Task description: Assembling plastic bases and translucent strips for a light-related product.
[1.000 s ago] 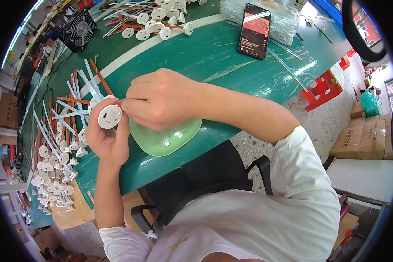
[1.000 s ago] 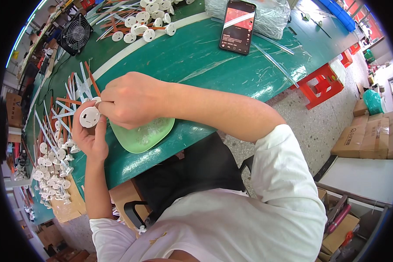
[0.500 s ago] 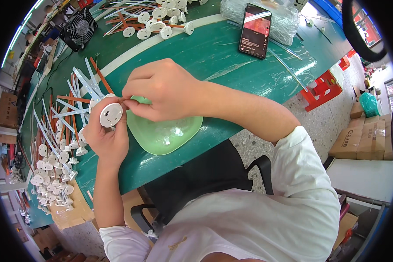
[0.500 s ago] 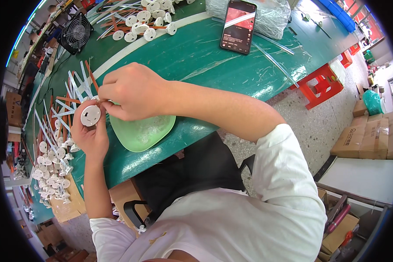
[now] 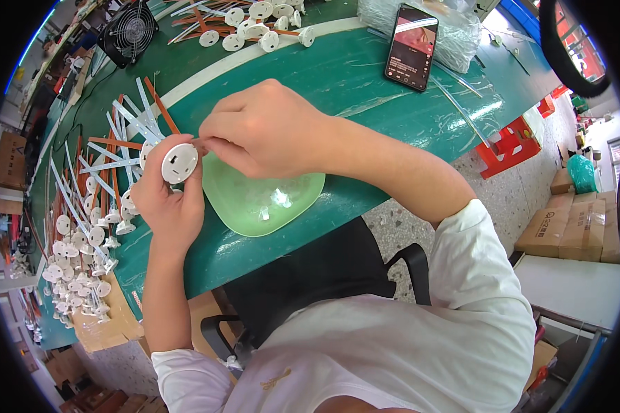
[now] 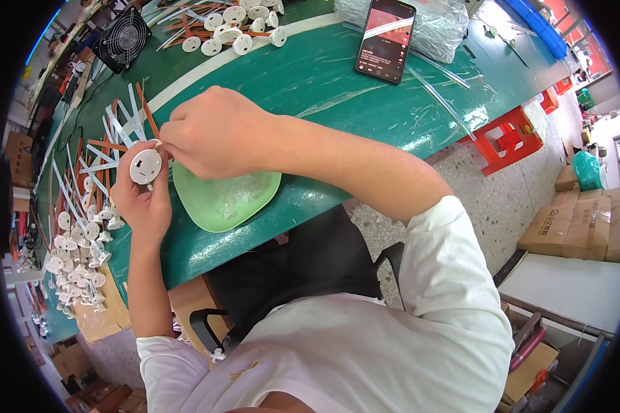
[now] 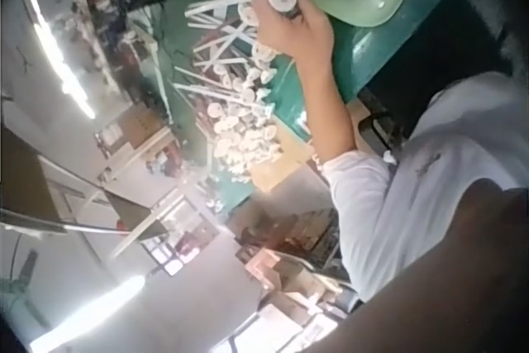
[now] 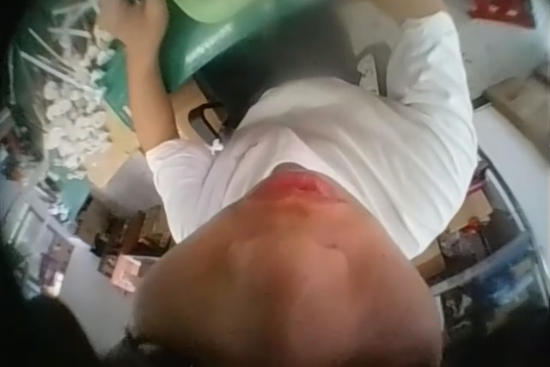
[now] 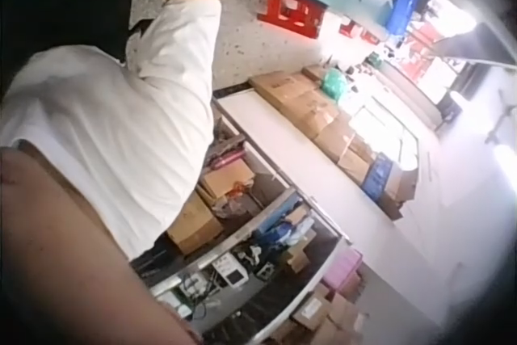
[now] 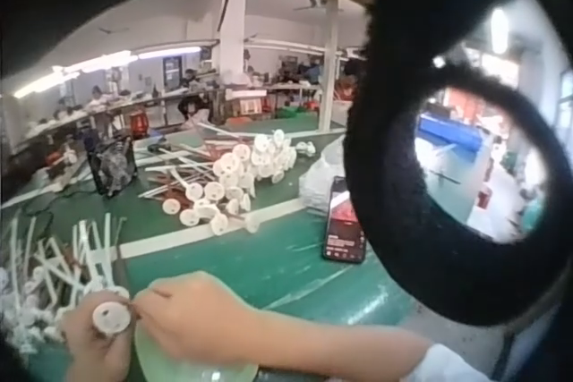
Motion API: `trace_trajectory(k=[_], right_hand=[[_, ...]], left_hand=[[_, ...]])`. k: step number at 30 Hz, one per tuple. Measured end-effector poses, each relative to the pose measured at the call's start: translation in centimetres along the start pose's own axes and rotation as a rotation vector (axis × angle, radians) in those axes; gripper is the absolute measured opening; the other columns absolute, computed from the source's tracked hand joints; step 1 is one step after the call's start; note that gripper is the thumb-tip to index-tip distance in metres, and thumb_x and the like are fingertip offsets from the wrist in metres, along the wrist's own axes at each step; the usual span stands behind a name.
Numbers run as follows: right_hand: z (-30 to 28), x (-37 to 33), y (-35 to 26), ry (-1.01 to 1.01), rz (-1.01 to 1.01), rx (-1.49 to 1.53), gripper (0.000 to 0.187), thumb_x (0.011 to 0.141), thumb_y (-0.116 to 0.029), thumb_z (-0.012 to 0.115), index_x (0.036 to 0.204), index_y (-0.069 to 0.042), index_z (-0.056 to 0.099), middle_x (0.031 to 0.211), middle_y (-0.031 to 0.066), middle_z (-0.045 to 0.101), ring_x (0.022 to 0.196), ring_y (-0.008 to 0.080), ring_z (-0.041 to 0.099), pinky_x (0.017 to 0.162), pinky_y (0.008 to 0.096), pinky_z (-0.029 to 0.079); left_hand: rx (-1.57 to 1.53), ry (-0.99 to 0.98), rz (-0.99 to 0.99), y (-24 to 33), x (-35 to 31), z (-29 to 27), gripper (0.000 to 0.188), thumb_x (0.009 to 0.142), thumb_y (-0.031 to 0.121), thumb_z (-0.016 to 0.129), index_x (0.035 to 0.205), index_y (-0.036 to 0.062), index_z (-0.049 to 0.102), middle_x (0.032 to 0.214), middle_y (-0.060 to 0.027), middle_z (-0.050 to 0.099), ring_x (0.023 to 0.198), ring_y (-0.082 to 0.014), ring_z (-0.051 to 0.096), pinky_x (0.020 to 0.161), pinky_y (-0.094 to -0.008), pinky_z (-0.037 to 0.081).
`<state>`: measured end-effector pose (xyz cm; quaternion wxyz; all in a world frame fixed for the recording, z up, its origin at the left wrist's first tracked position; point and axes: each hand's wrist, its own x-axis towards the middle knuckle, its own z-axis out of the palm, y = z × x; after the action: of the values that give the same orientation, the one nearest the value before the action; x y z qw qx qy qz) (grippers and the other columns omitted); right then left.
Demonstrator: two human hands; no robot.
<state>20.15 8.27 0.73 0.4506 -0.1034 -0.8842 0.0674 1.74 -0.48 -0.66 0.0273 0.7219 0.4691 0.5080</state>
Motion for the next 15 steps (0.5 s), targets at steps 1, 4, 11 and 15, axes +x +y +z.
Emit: trace_trajectory(k=[1, 4, 11, 15], right_hand=[[0.0, 0.0, -0.1, 0.048, -0.006, 0.001, 0.009, 0.074, -0.006, 0.074, 0.08, -0.007, 0.068, 0.074, 0.0044, 0.068, 0.061, 0.0232, 0.066, 0.052, 0.0317, 0.052], [0.3, 0.5, -0.8, 0.369, -0.081, 0.045, 0.012, 0.071, -0.003, 0.076, 0.08, -0.005, 0.068, 0.071, 0.0056, 0.069, 0.056, 0.0216, 0.066, 0.047, 0.0289, 0.051], [0.7, 0.5, -1.8, 0.302, -0.14, 0.055, 0.017, 0.068, 0.002, 0.075, 0.082, -0.004, 0.069, 0.072, 0.0077, 0.07, 0.058, 0.0214, 0.067, 0.051, 0.0281, 0.054], [0.4, 0.3, -1.7, 0.284, -0.149, 0.016, 0.018, 0.067, 0.007, 0.074, 0.083, 0.0, 0.068, 0.074, 0.0112, 0.07, 0.061, 0.0221, 0.069, 0.054, 0.0279, 0.057]], left_hand=[[-0.02, -0.025, -0.047, -0.1, -0.1, -0.1, 0.034, 0.086, -0.004, 0.066, 0.119, -0.0007, 0.059, 0.104, -0.0141, 0.071, 0.091, -0.0167, 0.071, 0.081, -0.0278, 0.054], [-0.216, -0.069, -0.119, 0.4, 0.0, 0.2, 0.048, 0.093, 0.004, 0.058, 0.138, -0.0014, 0.045, 0.124, -0.0195, 0.064, 0.11, -0.0187, 0.064, 0.092, -0.0303, 0.05], [-0.245, -0.191, -0.086, 0.4, 0.1, -0.8, 0.052, 0.105, 0.014, 0.034, 0.152, -0.0058, 0.022, 0.139, -0.0225, 0.055, 0.122, -0.0267, 0.058, 0.105, -0.0361, 0.042], [-0.299, -0.18, -0.026, 0.3, 0.4, -0.2, 0.048, 0.105, 0.012, 0.037, 0.15, -0.0052, 0.031, 0.127, -0.0192, 0.064, 0.111, -0.0241, 0.066, 0.098, -0.0325, 0.047]])
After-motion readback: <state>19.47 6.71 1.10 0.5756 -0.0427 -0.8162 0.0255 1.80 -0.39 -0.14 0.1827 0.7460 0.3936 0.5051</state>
